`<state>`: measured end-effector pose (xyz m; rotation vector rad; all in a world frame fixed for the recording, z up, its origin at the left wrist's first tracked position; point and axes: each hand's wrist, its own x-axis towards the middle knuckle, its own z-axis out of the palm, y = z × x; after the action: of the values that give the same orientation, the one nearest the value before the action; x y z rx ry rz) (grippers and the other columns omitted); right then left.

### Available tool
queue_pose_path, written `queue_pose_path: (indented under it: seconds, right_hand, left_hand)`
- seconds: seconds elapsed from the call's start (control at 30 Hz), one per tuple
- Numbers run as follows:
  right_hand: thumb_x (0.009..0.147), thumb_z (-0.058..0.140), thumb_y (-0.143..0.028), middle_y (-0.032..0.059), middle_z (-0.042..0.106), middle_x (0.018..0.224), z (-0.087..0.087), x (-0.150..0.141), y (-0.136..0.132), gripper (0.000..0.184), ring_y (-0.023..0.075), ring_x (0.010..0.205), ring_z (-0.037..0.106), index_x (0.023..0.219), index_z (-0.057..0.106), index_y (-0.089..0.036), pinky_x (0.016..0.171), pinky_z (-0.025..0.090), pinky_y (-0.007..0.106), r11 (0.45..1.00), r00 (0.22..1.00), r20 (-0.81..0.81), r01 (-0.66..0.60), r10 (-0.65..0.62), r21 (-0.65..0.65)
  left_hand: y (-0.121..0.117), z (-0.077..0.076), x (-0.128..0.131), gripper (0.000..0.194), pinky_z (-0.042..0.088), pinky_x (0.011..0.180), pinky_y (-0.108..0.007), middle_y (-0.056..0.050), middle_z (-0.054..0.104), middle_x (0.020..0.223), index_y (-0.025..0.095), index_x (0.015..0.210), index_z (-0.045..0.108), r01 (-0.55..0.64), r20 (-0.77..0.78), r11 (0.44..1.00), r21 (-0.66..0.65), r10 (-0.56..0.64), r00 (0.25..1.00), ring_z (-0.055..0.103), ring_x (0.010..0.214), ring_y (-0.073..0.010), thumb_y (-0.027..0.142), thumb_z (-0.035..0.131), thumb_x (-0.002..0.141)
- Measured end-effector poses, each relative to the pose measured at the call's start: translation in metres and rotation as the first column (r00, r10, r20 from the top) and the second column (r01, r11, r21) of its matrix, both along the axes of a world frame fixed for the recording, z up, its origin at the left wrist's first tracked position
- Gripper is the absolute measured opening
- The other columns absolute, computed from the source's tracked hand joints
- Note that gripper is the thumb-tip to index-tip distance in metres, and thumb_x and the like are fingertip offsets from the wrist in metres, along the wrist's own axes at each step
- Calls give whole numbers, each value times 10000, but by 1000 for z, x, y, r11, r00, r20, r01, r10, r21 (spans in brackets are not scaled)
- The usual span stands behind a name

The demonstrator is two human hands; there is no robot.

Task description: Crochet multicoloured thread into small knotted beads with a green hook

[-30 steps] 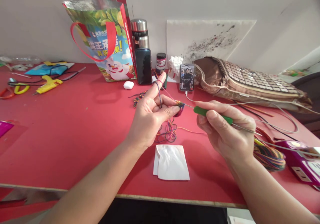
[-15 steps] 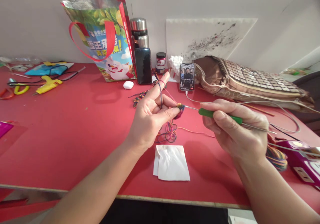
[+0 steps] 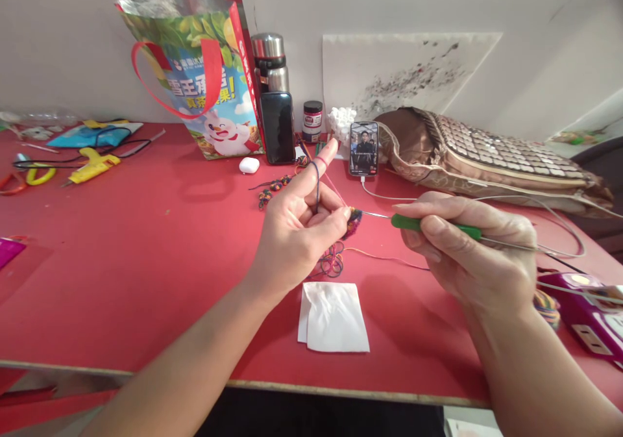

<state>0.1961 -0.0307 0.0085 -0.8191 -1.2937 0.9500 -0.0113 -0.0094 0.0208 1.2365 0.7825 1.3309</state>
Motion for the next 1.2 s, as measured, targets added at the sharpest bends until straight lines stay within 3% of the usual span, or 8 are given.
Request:
queue_pose_path:
  seconds: [0.1,0.27,0.47,0.6,0.83,1.07,1.2]
  right_hand:
    - [854,929,-398,60,739,729,1,0,1,93,176,590,571,934,915,-353,456,377,317,1000,1000,-6,5,-5,-15]
    - [834,944,-409,59,748,741,0,2,2,100,165,578,567,918,918,-361,443,379,305,1000,999,-47,19,-18,7]
    - [819,944,-449,63,736,716,2,1,1,99,182,538,508,899,916,-397,409,302,330,999,999,-27,39,-38,9]
    - [828,938,-439,63,757,740,2,0,2,84,190,537,517,901,916,-405,414,296,340,999,998,-32,46,-45,19]
    - [855,923,-411,61,739,730,0,1,1,59,203,586,560,912,913,-398,451,345,353,999,999,-26,29,-28,28]
    - [887,896,-382,55,708,711,-2,0,0,70,212,601,560,947,910,-416,469,349,359,999,1000,-10,26,-25,41]
    - [887,898,-376,57,688,695,-2,-1,0,77,200,594,549,960,916,-392,472,341,349,999,1000,-13,24,-23,37]
  left_hand:
    - [-2,1,0,603,431,568,-256,22,680,759,354,1429,739,7,-15,1000,17,-7,1000,494,619,-121,156,807,864]
    - [-3,-1,-2,649,511,665,-277,-27,767,932,365,1517,677,38,-32,998,50,-36,999,616,758,-162,201,805,902]
    - [-2,-4,-2,700,551,720,-293,-76,786,1043,334,1560,644,50,10,998,35,-50,999,715,954,-237,224,826,893]
    - [-2,-4,-2,648,539,694,-291,-76,795,1140,354,1528,672,59,0,997,41,-59,998,703,940,-227,233,812,908]
    - [-4,-1,-1,453,542,753,-309,-45,801,1146,369,1401,761,26,-84,991,131,-15,996,657,862,-187,256,765,962]
    - [-3,-1,1,391,528,772,-354,-53,782,1034,346,1332,791,3,-64,992,127,6,998,683,921,-242,267,783,949]
    - [-4,-1,3,329,511,748,-343,-63,782,1057,309,1275,814,-41,-59,987,156,51,997,652,861,-214,236,768,958]
